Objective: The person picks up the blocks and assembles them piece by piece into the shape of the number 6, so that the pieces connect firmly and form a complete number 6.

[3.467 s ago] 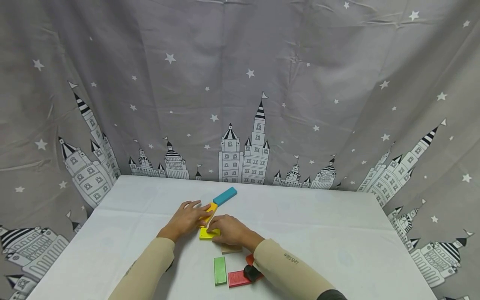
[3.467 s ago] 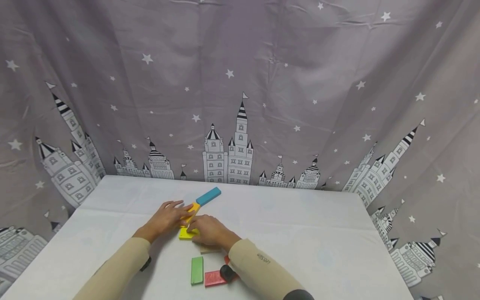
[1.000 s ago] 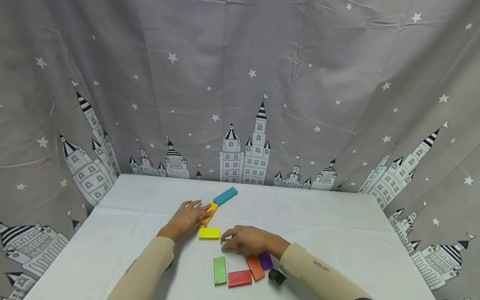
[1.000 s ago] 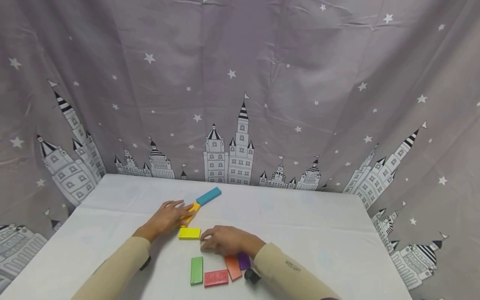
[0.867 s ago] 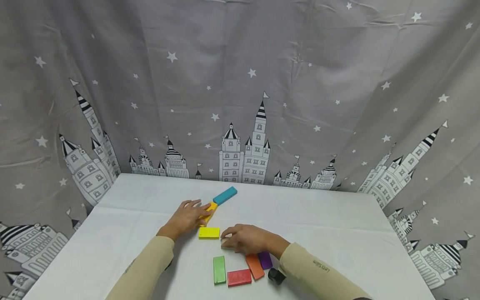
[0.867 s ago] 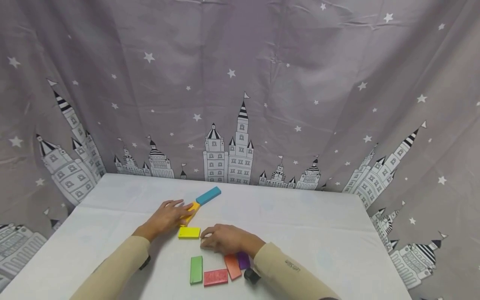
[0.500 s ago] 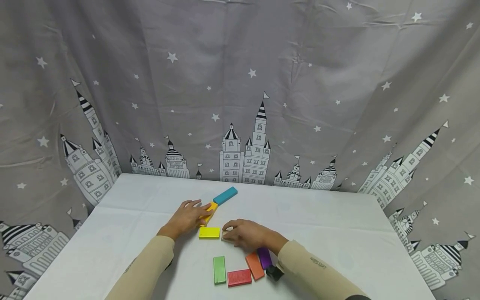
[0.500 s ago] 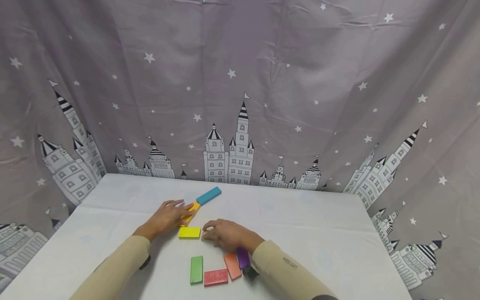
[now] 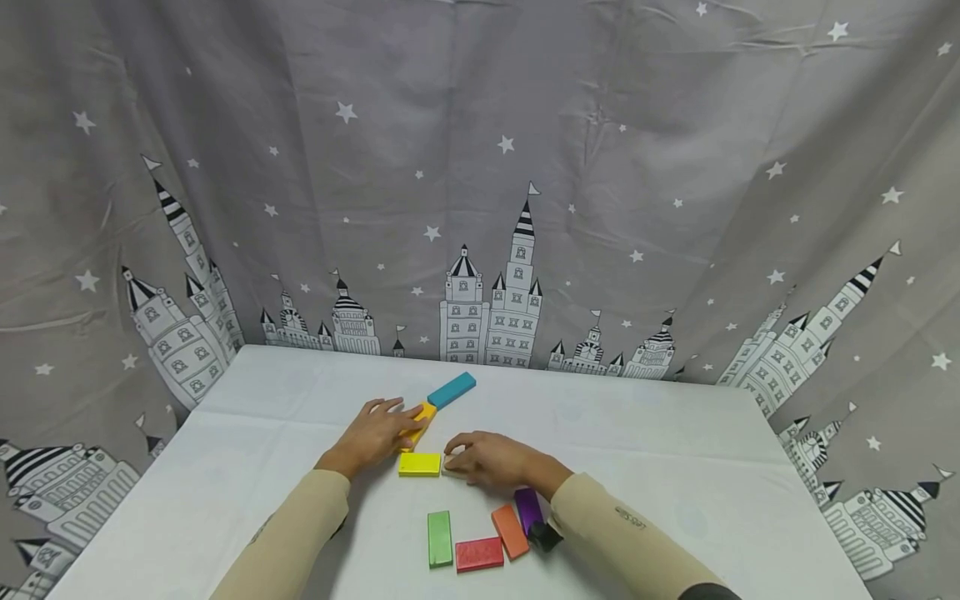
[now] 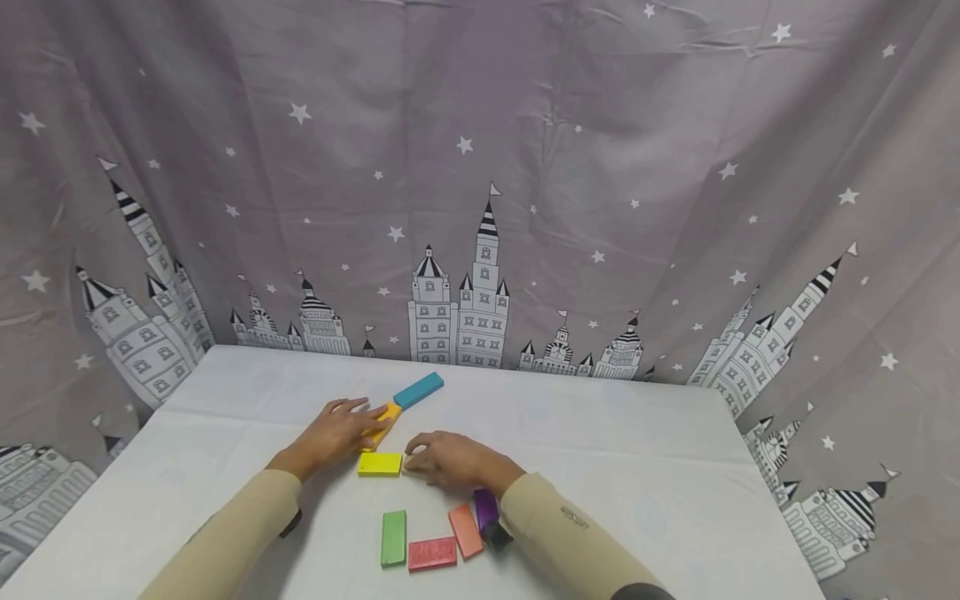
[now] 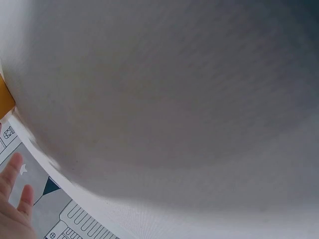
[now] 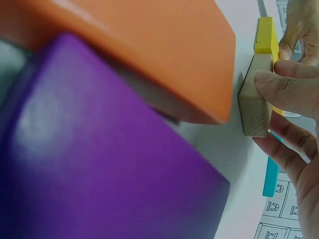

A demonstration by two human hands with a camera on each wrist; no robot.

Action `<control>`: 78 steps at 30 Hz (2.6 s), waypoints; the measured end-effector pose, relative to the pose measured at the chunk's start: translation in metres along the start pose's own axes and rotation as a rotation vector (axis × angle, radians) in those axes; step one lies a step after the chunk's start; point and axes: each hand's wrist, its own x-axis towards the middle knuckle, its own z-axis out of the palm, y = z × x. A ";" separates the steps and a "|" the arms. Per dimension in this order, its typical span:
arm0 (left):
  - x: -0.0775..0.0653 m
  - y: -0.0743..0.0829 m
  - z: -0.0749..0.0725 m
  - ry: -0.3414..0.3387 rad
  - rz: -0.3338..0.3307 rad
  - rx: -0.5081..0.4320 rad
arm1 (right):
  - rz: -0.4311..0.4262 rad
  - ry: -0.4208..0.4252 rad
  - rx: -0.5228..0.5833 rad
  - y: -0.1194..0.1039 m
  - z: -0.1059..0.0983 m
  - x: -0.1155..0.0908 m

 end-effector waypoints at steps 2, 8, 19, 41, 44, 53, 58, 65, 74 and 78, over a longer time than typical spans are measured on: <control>0.000 0.000 0.000 0.001 0.001 0.001 | -0.002 0.000 -0.001 0.000 0.000 0.001; -0.001 0.000 0.001 -0.003 -0.007 -0.012 | 0.000 -0.016 0.006 -0.001 -0.001 0.001; 0.000 0.000 0.000 -0.003 0.012 0.011 | 0.012 -0.011 0.011 -0.003 -0.002 0.002; 0.001 0.000 0.001 0.006 0.016 0.010 | 0.010 -0.002 0.049 -0.001 -0.001 0.003; 0.002 0.000 0.002 0.005 0.015 0.011 | 0.013 0.000 0.049 0.000 -0.001 0.002; 0.002 0.003 0.003 -0.007 -0.001 -0.018 | 0.014 0.017 0.065 0.002 0.001 -0.002; 0.003 0.003 0.005 -0.017 -0.015 -0.020 | 0.046 0.007 0.038 0.002 -0.002 -0.007; 0.003 0.000 0.005 0.003 0.004 0.007 | 0.102 -0.009 0.054 0.002 -0.011 -0.029; 0.002 0.001 0.001 0.002 -0.006 0.011 | 0.125 -0.006 0.104 0.006 -0.008 -0.066; 0.002 0.001 0.002 -0.013 -0.021 0.007 | 0.129 -0.010 0.121 0.007 -0.003 -0.081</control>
